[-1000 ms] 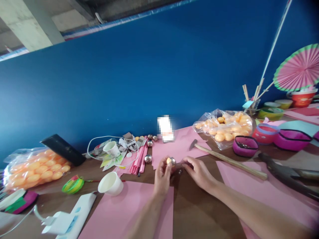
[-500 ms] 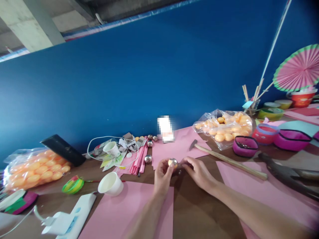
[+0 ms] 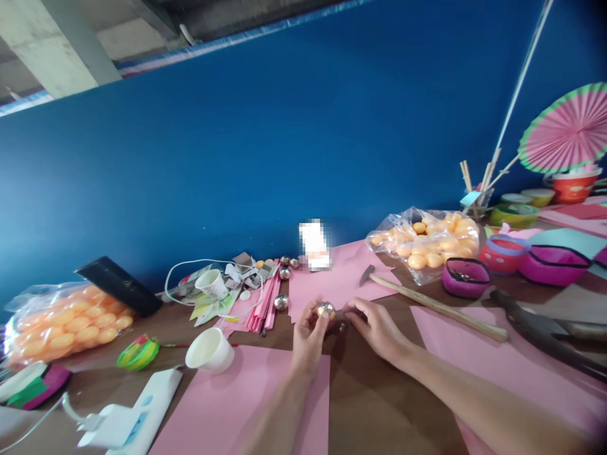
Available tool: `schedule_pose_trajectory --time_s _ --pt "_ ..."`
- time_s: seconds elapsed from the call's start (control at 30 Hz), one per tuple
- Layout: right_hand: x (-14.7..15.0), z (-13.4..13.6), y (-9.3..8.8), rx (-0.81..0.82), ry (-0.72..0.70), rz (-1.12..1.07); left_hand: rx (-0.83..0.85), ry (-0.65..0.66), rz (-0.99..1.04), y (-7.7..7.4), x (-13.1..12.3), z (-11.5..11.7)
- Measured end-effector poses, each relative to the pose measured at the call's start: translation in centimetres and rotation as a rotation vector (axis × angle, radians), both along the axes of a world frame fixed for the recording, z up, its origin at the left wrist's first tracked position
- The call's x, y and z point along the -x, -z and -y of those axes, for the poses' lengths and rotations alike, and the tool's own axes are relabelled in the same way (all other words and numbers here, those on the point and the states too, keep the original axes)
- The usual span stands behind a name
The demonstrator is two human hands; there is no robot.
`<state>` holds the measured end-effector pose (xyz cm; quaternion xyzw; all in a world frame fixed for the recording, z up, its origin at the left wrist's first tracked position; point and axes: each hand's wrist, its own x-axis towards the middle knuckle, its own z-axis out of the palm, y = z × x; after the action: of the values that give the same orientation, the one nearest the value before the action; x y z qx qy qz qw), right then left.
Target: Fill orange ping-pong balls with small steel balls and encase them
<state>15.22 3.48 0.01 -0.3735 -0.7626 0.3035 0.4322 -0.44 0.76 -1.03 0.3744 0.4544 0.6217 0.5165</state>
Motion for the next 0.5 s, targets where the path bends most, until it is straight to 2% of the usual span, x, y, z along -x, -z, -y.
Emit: schedule_pose_trajectory --time_s 0.2,0.5 --pt "-0.02 -0.07 0.27 -0.001 0.014 -0.003 -0.012 -0.002 0.007 0.18 -0.05 0.01" --pt "0.13 -0.28 0.31 0.023 0.020 -0.086 -0.031 0.041 -0.071 -0.53 -0.15 0.20"
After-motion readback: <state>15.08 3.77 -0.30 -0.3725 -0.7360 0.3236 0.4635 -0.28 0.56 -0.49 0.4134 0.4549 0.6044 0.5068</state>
